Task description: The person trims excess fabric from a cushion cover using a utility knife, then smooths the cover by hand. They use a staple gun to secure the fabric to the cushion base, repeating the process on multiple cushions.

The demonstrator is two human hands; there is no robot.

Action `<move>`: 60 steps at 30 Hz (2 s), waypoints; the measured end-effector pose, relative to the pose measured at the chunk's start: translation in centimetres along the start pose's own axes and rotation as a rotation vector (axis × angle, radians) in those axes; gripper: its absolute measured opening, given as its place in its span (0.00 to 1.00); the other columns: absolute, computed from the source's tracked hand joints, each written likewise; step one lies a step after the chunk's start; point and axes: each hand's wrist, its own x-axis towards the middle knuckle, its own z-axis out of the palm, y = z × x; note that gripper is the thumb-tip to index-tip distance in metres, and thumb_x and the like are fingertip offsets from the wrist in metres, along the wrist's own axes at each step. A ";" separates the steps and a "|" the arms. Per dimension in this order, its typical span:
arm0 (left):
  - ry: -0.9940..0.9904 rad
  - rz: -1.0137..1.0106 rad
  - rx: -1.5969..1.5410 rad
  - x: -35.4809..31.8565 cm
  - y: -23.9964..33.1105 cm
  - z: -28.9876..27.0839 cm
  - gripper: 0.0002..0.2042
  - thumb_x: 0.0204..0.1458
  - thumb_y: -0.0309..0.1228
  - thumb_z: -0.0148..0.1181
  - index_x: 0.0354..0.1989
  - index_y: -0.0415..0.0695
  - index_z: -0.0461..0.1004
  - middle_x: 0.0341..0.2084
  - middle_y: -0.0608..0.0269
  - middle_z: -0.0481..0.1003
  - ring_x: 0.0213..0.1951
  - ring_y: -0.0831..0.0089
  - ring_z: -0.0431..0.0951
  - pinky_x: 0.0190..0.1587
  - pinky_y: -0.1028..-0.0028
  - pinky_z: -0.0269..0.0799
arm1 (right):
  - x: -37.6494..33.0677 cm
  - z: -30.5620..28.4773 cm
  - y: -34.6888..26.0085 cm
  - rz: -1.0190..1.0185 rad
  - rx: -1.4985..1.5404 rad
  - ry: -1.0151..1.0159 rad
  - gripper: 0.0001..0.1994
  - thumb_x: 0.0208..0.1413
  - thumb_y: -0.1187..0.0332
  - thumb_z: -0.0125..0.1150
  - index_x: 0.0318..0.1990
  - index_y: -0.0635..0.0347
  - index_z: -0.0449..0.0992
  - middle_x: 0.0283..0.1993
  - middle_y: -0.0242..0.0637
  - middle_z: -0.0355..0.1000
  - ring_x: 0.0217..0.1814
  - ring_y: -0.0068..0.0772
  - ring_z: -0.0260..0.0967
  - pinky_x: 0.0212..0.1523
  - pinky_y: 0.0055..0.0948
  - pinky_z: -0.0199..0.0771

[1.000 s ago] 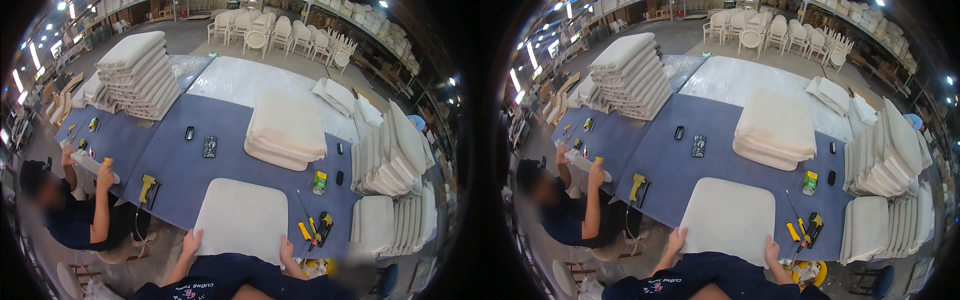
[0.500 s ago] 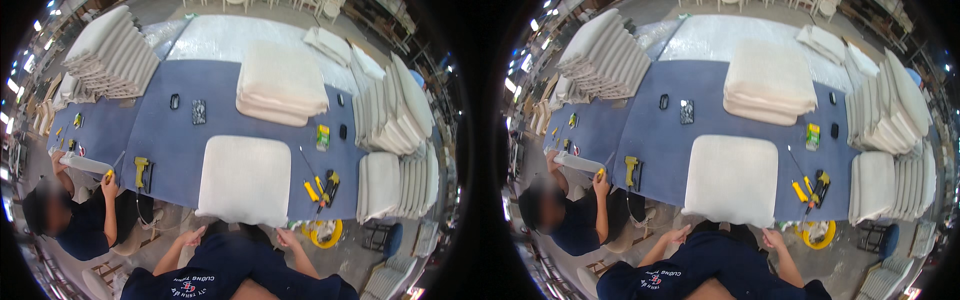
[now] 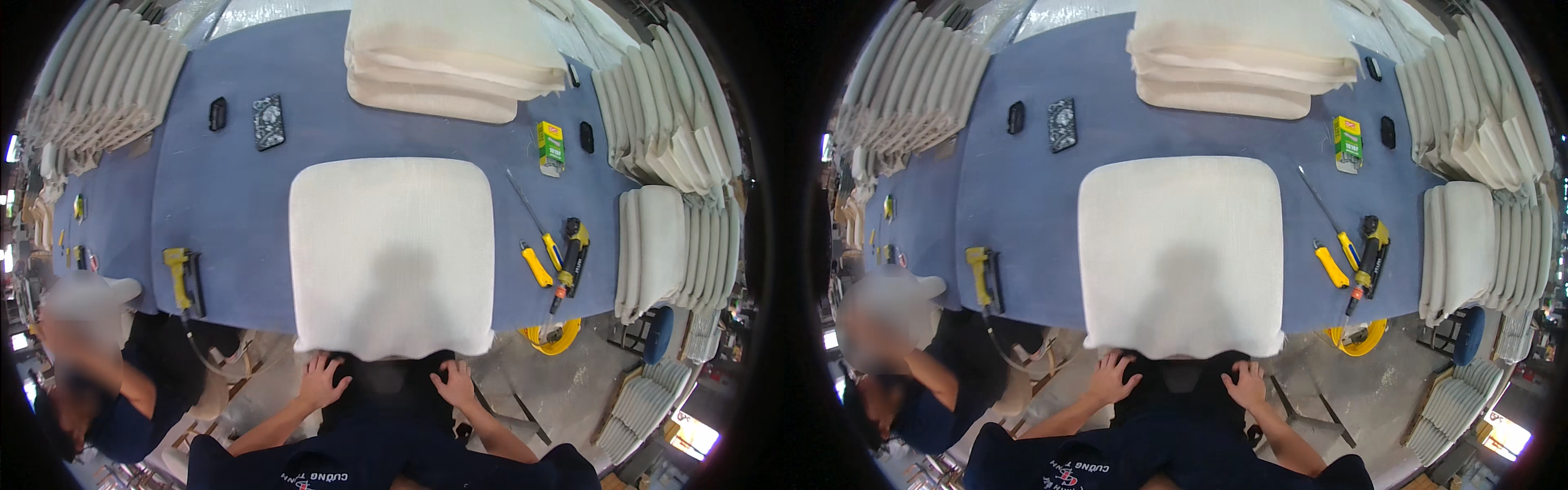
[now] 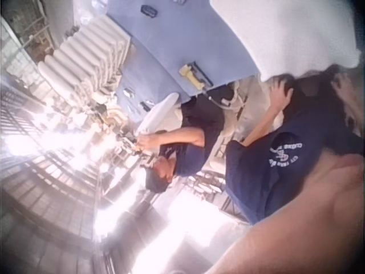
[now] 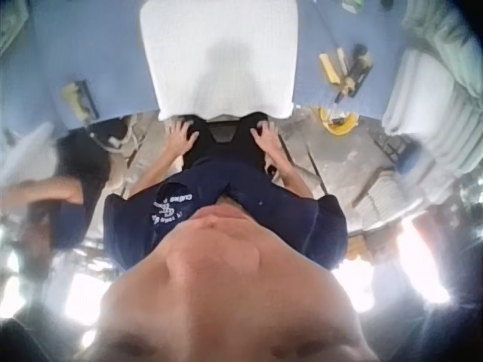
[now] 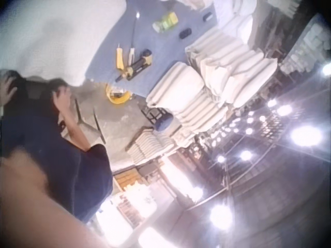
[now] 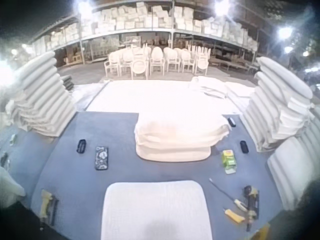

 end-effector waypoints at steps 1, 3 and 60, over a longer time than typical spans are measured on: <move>-0.145 -0.055 -0.097 0.8 -1.7 3.7 0.19 0.60 0.49 0.63 0.53 0.54 0.85 0.51 0.52 0.83 0.57 0.48 0.80 0.60 0.50 0.74 | 1.3 3.1 1.6 0.085 -0.013 -0.100 0.22 0.60 0.44 0.66 0.48 0.53 0.84 0.47 0.48 0.82 0.52 0.61 0.78 0.55 0.54 0.78; -0.429 -0.145 -0.291 1.8 -6.4 13.7 0.22 0.56 0.46 0.66 0.58 0.54 0.82 0.60 0.51 0.79 0.65 0.48 0.74 0.66 0.49 0.68 | 4.3 9.5 5.6 0.261 -0.040 -0.282 0.26 0.58 0.44 0.67 0.56 0.50 0.83 0.60 0.50 0.79 0.64 0.61 0.74 0.61 0.53 0.76; 0.459 -0.072 -1.221 -3.3 -4.4 9.0 0.25 0.75 0.50 0.50 0.26 0.47 0.65 0.21 0.74 0.60 0.25 0.81 0.61 0.30 0.74 0.56 | 6.5 2.4 4.6 -0.170 1.703 0.434 0.20 0.78 0.51 0.52 0.36 0.56 0.72 0.33 0.31 0.71 0.33 0.27 0.69 0.35 0.29 0.68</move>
